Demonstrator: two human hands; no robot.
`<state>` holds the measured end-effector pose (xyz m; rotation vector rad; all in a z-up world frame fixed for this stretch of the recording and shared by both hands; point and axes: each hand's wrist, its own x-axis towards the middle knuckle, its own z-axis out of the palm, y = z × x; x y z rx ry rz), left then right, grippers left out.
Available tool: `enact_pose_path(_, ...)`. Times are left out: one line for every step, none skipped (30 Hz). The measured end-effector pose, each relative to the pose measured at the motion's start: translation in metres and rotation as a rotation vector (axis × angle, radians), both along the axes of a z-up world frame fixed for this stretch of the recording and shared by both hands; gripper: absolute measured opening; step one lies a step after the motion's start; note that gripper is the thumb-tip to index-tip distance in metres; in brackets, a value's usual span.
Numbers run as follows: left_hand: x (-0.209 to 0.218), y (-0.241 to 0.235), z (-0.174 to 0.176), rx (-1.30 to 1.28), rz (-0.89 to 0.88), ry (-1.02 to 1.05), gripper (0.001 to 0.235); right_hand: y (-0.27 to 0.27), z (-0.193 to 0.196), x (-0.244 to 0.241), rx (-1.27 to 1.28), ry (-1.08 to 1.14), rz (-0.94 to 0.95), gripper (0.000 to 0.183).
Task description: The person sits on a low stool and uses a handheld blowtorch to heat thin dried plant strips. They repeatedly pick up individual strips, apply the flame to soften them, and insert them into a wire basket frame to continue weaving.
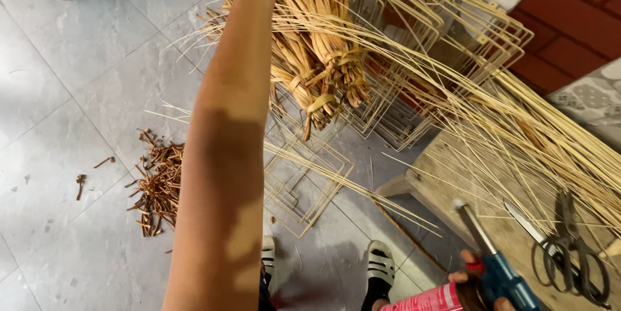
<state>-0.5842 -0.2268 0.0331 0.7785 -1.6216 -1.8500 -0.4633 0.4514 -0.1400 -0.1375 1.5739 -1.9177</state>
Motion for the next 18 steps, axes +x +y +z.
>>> enact_pose_path(0.000,-0.011,-0.007,0.018,-0.007,-0.014,0.025,-0.002,0.000,0.000,0.011,0.001,-0.002,0.082)
enact_pose_path(0.000,-0.021,-0.013,0.033,-0.013,-0.036,0.026,-0.003,0.001,-0.001,0.019,0.004,-0.003,0.082)
enact_pose_path(0.004,-0.025,-0.026,0.054,-0.026,-0.060,0.026,-0.005,0.001,-0.004,0.027,0.003,-0.007,0.082)
enact_pose_path(0.007,-0.029,-0.038,0.072,-0.040,-0.079,0.026,-0.005,0.003,-0.006,0.033,0.002,-0.010,0.082)
enact_pose_path(0.012,-0.032,-0.048,0.088,-0.049,-0.094,0.027,-0.006,0.004,-0.010,0.035,0.001,-0.013,0.082)
enact_pose_path(0.015,-0.034,-0.056,0.068,-0.064,-0.112,0.027,-0.006,0.007,-0.012,0.039,0.001,-0.016,0.082)
enact_pose_path(0.020,-0.034,-0.062,0.052,-0.079,-0.124,0.028,-0.007,0.009,-0.014,0.043,0.005,-0.018,0.082)
enact_pose_path(0.026,-0.032,-0.068,0.008,-0.099,-0.148,0.030,-0.008,0.010,-0.014,0.043,0.004,-0.023,0.082)
enact_pose_path(0.030,-0.027,-0.072,-0.124,-0.046,-0.235,0.029,-0.010,0.012,-0.013,0.045,0.007,-0.025,0.082)
enact_pose_path(0.033,-0.022,-0.076,-0.256,0.007,-0.323,0.030,-0.013,0.014,-0.013,0.046,0.008,-0.029,0.082)
enact_pose_path(0.037,-0.017,-0.079,-0.389,0.061,-0.410,0.031,-0.014,0.016,-0.012,0.041,0.006,-0.040,0.082)
enact_pose_path(0.045,-0.009,-0.085,-0.503,0.048,-0.360,0.027,-0.016,0.016,-0.008,0.025,0.002,-0.062,0.082)
enact_pose_path(0.055,0.002,-0.093,-0.617,0.032,-0.309,0.024,-0.016,0.017,-0.006,0.015,0.001,-0.081,0.083)
enact_pose_path(0.063,0.010,-0.097,-0.731,0.016,-0.257,0.021,-0.019,0.017,0.001,-0.019,-0.008,-0.126,0.083)
enact_pose_path(0.077,0.021,-0.102,-0.751,0.012,-0.200,0.021,-0.019,0.018,0.013,-0.060,-0.026,-0.188,0.083)
enact_pose_path(0.096,0.034,-0.107,-0.770,0.008,-0.142,0.021,-0.024,0.015,0.023,-0.111,-0.039,-0.247,0.083)
enact_pose_path(0.115,0.049,-0.110,-0.781,0.001,-0.088,0.021,-0.025,0.015,0.033,-0.164,-0.049,-0.287,0.083)
enact_pose_path(0.130,0.058,-0.109,-0.779,0.022,-0.088,0.020,-0.029,0.014,0.038,-0.199,-0.018,-0.294,0.083)
